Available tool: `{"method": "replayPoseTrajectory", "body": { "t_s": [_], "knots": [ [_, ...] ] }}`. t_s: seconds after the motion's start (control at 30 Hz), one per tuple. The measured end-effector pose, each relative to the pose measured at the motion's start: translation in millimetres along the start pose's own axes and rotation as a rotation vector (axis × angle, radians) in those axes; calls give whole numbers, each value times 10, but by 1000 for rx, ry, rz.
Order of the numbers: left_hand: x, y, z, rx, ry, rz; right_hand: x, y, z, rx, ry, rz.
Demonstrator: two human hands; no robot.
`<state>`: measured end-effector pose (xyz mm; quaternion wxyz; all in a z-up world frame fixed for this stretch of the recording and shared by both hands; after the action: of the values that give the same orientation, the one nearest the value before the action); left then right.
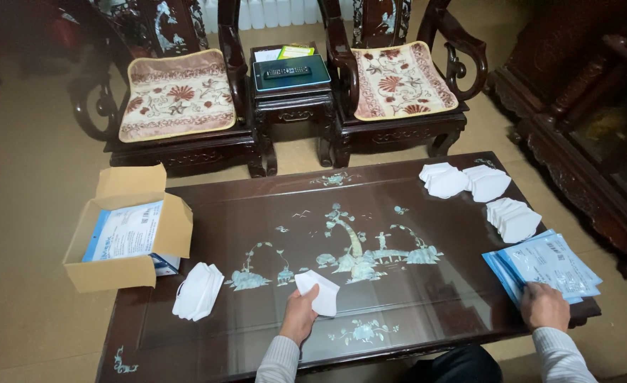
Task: Manually packaging individual face masks into blue plastic sleeves on a table.
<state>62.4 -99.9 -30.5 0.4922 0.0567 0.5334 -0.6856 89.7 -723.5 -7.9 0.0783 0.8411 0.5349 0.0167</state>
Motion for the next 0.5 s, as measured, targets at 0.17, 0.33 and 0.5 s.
{"method": "replayPoseTrajectory", "body": {
  "t_s": [0.17,0.33,0.5],
  "knots": [
    [-27,-54,-1,-12,3,-15,79,1,-379,-86,23,57],
    [-33,-49,15,47,-1,-3,713,-185,-1526,-306,390,72],
    [-13,-30,12,56,-7,8,1950,-561,-1490,-477,450,-119]
  ]
}}
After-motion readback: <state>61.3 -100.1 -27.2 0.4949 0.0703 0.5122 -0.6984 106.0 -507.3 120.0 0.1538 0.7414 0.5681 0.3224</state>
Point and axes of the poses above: each hand's wrist, its own y-axis towards the middle knuckle, its own z-axis out of the palm, x = y × z, the point moved 9 cm from there along y, towards the middle knuckle, and after that the axes turned 2 degrees about z, right-handed, at the moved point
